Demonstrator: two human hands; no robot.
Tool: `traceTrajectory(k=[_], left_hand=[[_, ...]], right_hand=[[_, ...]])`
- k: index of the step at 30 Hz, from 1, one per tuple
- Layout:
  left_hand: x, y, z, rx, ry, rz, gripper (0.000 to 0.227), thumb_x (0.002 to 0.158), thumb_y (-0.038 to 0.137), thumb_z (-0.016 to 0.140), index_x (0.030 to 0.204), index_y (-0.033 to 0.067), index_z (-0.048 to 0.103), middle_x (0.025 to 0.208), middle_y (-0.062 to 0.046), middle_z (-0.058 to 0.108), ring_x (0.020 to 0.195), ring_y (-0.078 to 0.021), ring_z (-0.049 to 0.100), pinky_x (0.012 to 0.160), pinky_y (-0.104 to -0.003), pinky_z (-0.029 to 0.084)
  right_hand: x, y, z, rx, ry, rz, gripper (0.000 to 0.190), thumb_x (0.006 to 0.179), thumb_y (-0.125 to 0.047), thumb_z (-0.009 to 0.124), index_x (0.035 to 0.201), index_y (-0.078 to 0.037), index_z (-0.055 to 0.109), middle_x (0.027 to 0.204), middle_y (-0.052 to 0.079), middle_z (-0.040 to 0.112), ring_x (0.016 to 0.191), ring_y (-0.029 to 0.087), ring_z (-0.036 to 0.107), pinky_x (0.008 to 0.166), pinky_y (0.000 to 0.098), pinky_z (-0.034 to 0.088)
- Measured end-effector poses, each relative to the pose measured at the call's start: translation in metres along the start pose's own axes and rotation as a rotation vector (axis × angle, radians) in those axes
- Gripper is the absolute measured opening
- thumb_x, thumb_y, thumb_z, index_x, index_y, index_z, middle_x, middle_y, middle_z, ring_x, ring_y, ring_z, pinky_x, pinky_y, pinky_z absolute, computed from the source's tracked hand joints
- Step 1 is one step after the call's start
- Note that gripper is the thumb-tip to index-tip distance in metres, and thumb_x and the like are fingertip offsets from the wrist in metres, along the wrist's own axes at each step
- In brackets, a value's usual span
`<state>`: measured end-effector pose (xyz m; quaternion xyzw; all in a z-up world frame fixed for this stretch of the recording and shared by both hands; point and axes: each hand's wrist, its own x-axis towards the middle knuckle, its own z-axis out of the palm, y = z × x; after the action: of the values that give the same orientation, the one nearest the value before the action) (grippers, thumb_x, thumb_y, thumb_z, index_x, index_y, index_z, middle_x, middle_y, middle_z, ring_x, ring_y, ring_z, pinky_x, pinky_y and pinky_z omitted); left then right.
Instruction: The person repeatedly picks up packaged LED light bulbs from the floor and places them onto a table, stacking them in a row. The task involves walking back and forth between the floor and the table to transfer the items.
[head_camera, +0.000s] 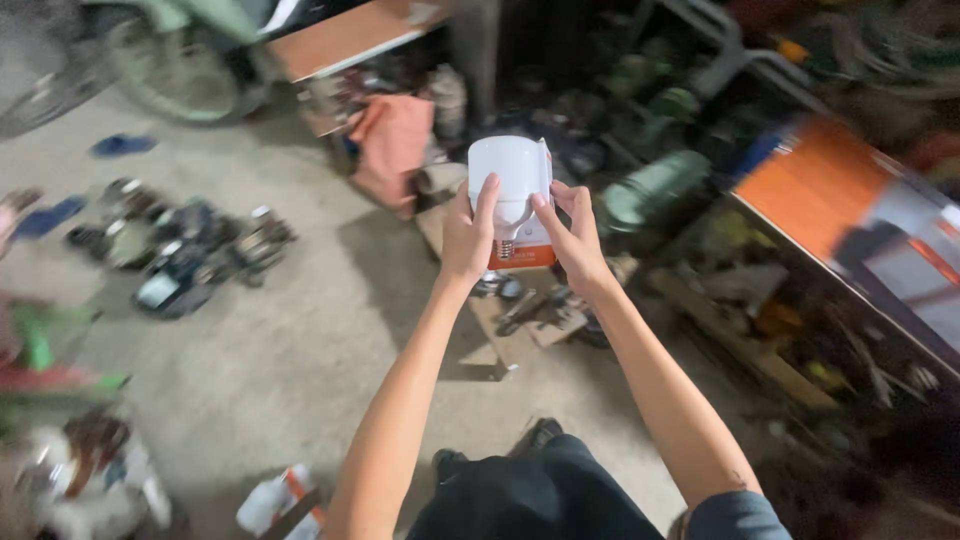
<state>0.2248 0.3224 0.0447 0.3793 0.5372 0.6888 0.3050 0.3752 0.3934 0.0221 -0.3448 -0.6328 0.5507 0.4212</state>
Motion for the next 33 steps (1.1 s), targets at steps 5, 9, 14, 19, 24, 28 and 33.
traceTrajectory(k=[5,9,14,19,24,28,33], left_hand=[[-0.007,-0.022,0.134,-0.031,-0.205,-0.124,0.056,0.1,0.048,0.059,0.125,-0.002,0.065,0.111,-0.011,0.073,0.099,-0.015,0.067,0.087,-0.03,0.054],[-0.02,-0.039,0.234,0.036,-0.323,-0.102,0.057,0.099,0.048,0.058,0.125,-0.0019,0.067,0.112,-0.013,0.073,0.099,-0.017,0.067,0.087,-0.031,0.053],[-0.04,-0.068,0.342,-0.033,-0.497,-0.195,0.058,0.101,0.05,0.054,0.124,-0.001,0.066,0.117,-0.014,0.073,0.104,-0.0185,0.067,0.091,-0.031,0.052],[-0.064,-0.091,0.433,0.017,-0.648,-0.226,0.06,0.101,0.053,0.051,0.124,-0.0003,0.066,0.116,-0.015,0.073,0.105,-0.0208,0.068,0.092,-0.033,0.051],[-0.081,-0.108,0.52,0.124,-0.815,-0.245,0.06,0.099,0.054,0.051,0.122,0.0018,0.068,0.114,-0.016,0.076,0.104,-0.0225,0.071,0.091,-0.034,0.052],[-0.084,-0.123,0.581,0.068,-0.948,-0.205,0.061,0.098,0.056,0.051,0.125,0.0027,0.067,0.117,-0.017,0.075,0.107,-0.0251,0.071,0.092,-0.035,0.052],[-0.079,-0.126,0.65,0.111,-1.08,-0.184,0.068,0.097,0.062,0.047,0.124,0.0023,0.066,0.112,-0.019,0.076,0.104,-0.027,0.074,0.091,-0.035,0.054]], right_hand=[[-0.025,0.013,-0.138,0.03,0.198,0.026,0.043,0.1,-0.036,0.067,0.116,-0.002,0.049,0.155,0.023,0.043,0.149,0.031,0.037,0.117,0.0446,0.037],[-0.048,0.022,-0.238,0.016,0.328,0.024,0.043,0.099,-0.037,0.067,0.116,-0.002,0.049,0.155,0.023,0.044,0.148,0.031,0.04,0.115,0.0434,0.039],[-0.084,0.033,-0.342,-0.103,0.462,0.056,0.047,0.099,-0.035,0.069,0.124,0.0,0.051,0.157,0.022,0.044,0.148,0.029,0.041,0.118,0.0417,0.035],[-0.121,0.039,-0.416,-0.177,0.626,0.129,0.054,0.097,-0.036,0.071,0.131,0.0,0.051,0.156,0.022,0.046,0.149,0.028,0.04,0.12,0.0418,0.033],[-0.145,0.049,-0.477,-0.056,0.816,0.165,0.058,0.091,-0.037,0.073,0.131,-0.002,0.049,0.153,0.019,0.045,0.147,0.026,0.039,0.109,0.043,0.045],[-0.153,0.058,-0.526,-0.083,0.934,0.146,0.054,0.094,-0.035,0.072,0.132,-0.004,0.049,0.15,0.019,0.049,0.147,0.027,0.04,0.115,0.0411,0.039],[-0.146,0.061,-0.576,-0.108,1.087,0.114,0.048,0.097,-0.035,0.072,0.125,-0.002,0.051,0.146,0.022,0.056,0.146,0.029,0.045,0.118,0.0414,0.038]])
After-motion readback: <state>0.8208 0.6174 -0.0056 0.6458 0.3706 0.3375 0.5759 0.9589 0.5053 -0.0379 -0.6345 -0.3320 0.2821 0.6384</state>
